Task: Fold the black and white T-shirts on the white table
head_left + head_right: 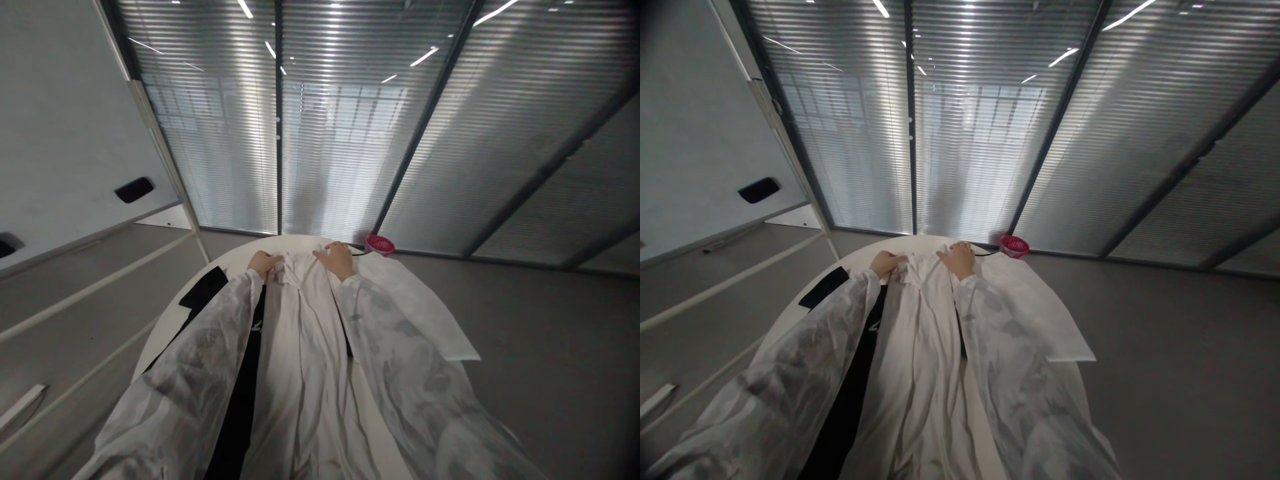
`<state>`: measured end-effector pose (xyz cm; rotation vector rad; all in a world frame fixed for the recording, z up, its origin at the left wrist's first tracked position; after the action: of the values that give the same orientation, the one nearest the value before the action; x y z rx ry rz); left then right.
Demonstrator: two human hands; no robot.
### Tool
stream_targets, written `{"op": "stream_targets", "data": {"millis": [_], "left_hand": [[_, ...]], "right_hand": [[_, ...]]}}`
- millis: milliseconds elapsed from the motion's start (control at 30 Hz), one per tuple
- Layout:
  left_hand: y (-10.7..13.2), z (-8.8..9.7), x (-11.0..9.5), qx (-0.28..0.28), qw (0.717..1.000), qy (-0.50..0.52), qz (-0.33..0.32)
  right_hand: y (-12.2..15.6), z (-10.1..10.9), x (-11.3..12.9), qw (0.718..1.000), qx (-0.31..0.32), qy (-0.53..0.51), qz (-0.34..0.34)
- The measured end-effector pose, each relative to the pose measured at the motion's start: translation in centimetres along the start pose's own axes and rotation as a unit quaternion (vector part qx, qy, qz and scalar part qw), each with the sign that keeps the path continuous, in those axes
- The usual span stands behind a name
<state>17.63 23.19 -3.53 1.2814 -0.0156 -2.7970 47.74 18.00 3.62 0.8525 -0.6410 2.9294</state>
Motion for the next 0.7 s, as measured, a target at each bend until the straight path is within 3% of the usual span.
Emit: {"op": "stream_targets", "data": {"millis": [200,467,700], "left_hand": [[-0.4,0.3,-0.3,0.002,0.995,0.090,-0.032],[-2.3,3.6,-0.3,-0.034,0.988,0.146,-0.026],[-4.0,4.2,-0.8,-0.086,0.990,0.110,0.011]], "right_hand": [[-2.1,-2.5,-1.0,0.999,0.022,-0.027,-0.024],[-6.1,-2.4,-1.5,0.973,-0.053,-0.214,-0.062],[-7.1,-4.5,-1.5,0.965,0.008,-0.244,-0.093]]}}
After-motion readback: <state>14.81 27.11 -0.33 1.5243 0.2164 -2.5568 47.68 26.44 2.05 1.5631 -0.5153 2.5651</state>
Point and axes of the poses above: each hand's wrist, its own y-axis away from the middle knuckle, its own z-axis out of the back of the hand, x = y × z, the point moved 9 cm from there along -y, towards the middle knuckle, and after that the axes turned 11 degrees about -y, right-handed, at the moved point
